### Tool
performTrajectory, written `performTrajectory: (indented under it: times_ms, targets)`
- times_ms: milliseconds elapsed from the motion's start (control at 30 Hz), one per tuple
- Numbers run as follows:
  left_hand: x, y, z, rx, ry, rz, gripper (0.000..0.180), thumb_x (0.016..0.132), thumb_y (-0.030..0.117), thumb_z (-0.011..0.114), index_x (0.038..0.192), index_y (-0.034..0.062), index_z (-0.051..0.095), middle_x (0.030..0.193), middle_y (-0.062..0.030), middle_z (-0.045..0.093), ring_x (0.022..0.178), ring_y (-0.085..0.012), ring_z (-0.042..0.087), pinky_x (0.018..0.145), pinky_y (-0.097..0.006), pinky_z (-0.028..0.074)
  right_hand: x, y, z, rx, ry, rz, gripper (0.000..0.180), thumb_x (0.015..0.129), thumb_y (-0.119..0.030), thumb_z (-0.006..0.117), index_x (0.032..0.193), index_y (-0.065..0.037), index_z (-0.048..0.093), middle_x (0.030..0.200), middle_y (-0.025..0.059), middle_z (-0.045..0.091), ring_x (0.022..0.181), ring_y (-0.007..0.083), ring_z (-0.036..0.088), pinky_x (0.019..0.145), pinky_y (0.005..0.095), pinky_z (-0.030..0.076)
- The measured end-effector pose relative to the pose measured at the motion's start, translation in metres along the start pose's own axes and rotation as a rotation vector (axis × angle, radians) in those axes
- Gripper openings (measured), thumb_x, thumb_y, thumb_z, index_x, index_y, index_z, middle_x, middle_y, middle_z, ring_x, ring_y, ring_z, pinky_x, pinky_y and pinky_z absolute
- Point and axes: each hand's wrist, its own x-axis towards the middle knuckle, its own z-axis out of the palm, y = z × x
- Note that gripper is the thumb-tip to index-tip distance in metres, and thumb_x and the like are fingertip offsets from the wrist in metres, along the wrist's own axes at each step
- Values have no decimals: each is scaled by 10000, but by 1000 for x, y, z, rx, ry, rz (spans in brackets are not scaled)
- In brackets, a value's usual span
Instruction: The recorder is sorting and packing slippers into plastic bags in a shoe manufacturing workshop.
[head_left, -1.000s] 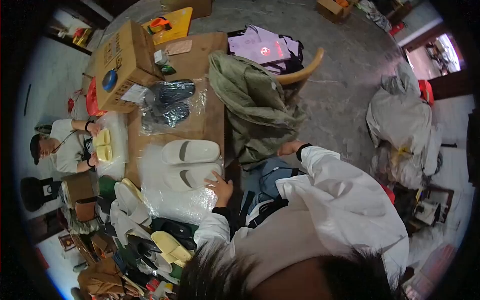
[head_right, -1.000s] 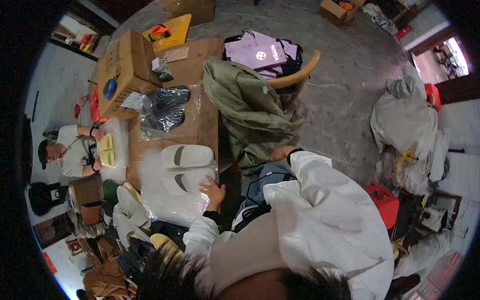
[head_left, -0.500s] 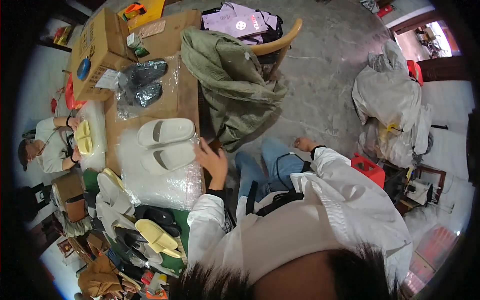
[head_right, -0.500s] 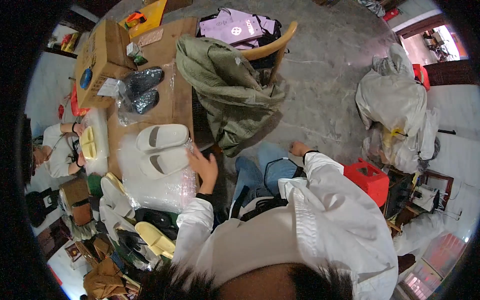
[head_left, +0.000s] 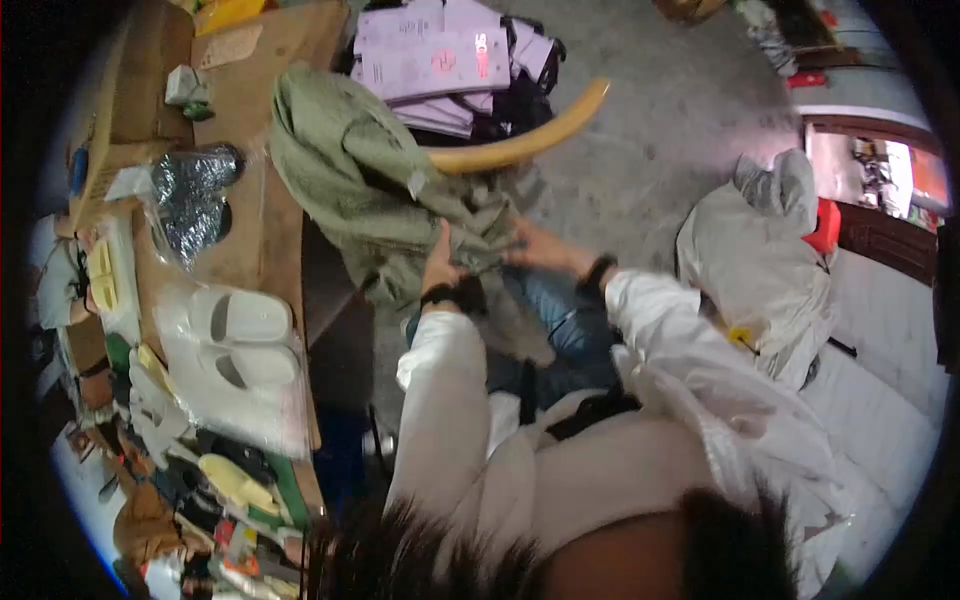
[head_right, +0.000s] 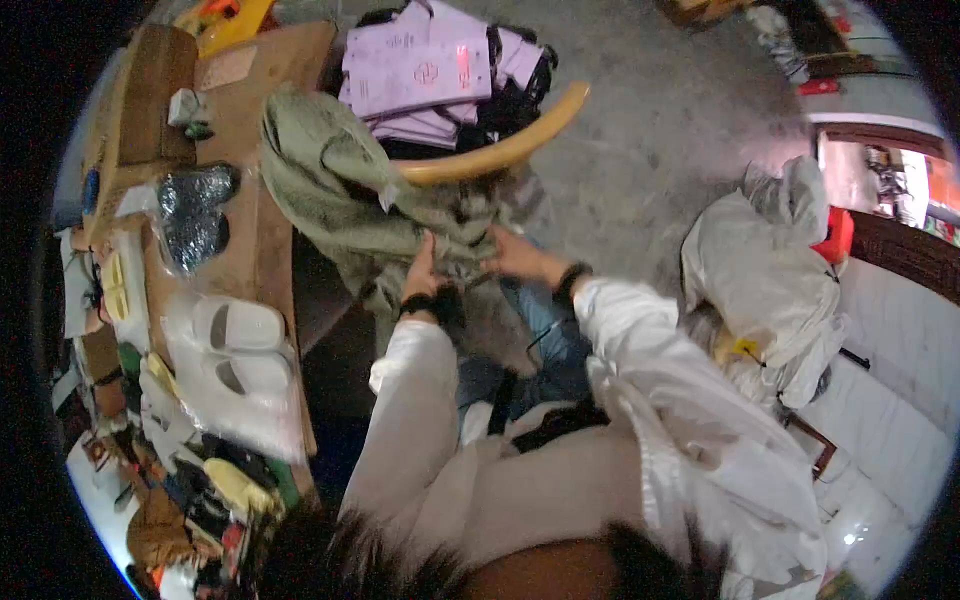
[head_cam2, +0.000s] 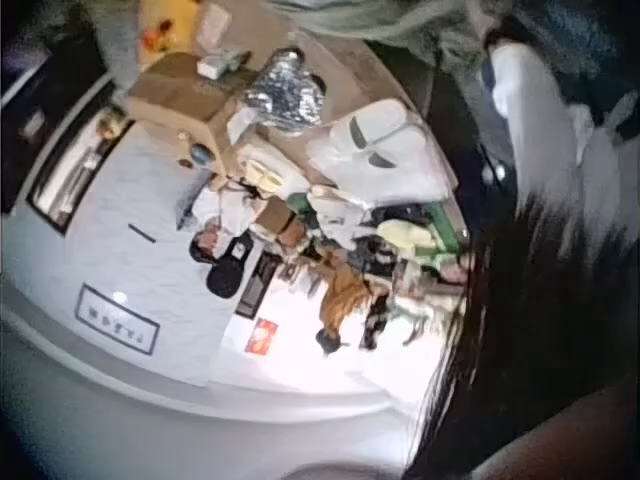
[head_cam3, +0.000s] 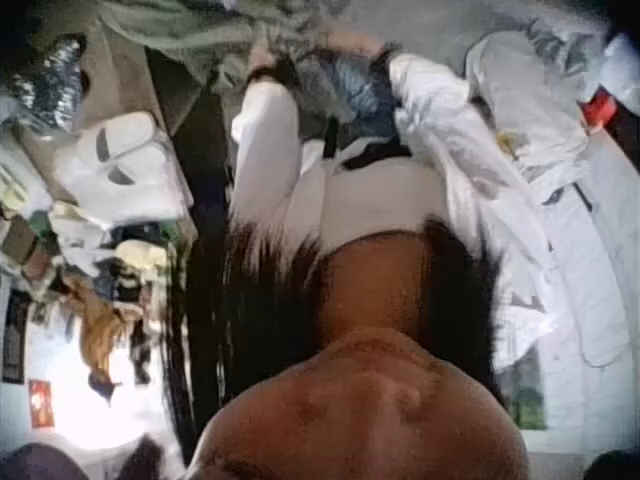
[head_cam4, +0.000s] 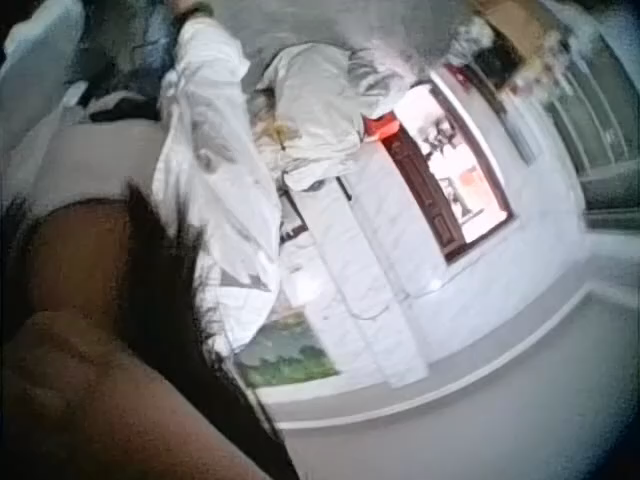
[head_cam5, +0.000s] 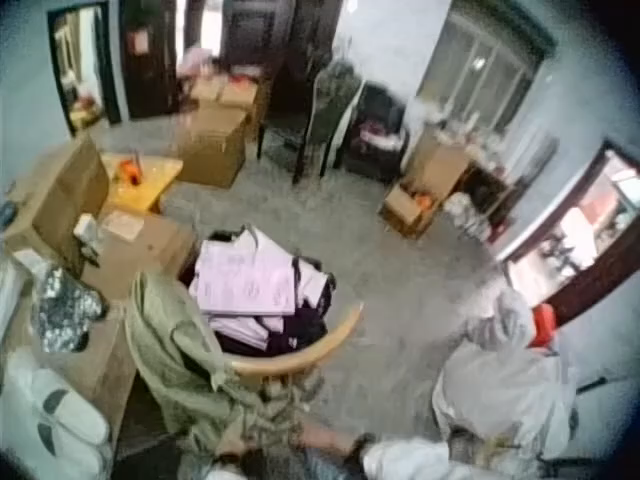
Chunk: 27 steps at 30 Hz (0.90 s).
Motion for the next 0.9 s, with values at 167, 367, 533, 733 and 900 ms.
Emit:
performTrajectory:
  times_ms: [167, 367, 533, 733, 900]
  targets:
    - [-4, -11, 5, -561, 241, 177, 626, 867, 437, 448, 1305, 37, 248, 1306, -144, 360, 1201, -340, 334, 928, -555, 279, 131, -9, -31, -680, -321, 46, 729, 672, -352, 672, 1235, 13, 387, 1126, 223, 514, 1045, 311, 496, 887, 365, 382]
    - [-71, -81, -39, -564, 171, 475, 497, 912, 395, 349, 1207, -3, 384, 1206, -125, 466, 1033, -299, 512, 832, -460, 441, 108, -40, 5, -571, -522, -175, 559, 699, -263, 644, 1158, -7, 452, 1056, 187, 560, 987, 293, 529, 866, 343, 393]
    - [-125, -102, -44, -546, 361, 676, 472, 856, 191, 537, 1250, 10, 351, 1190, -117, 475, 1016, -253, 511, 824, -360, 444, 62, -29, -37, -320, -654, -159, 559, 678, -231, 646, 1150, -1, 456, 1005, 155, 585, 920, 233, 558, 824, 311, 415]
    - [-142, -139, -75, 246, 1263, 1006, 633, 654, -57, 578, 1233, 10, 330, 1142, -201, 440, 1034, -303, 466, 882, -343, 363, 38, -96, -104, -269, -540, 100, 376, 704, -182, 601, 1022, 13, 554, 986, 63, 597, 856, 149, 566, 736, 290, 452]
    - [-151, -132, -14, 560, 1676, 606, 804, 660, 65, 616, 1344, 177, 209, 1215, -275, 326, 1077, -410, 397, 895, -443, 340, 68, -125, -193, 426, -193, 121, 207, 779, -132, 558, 952, -18, 568, 858, 46, 600, 756, 144, 571, 677, 285, 470]
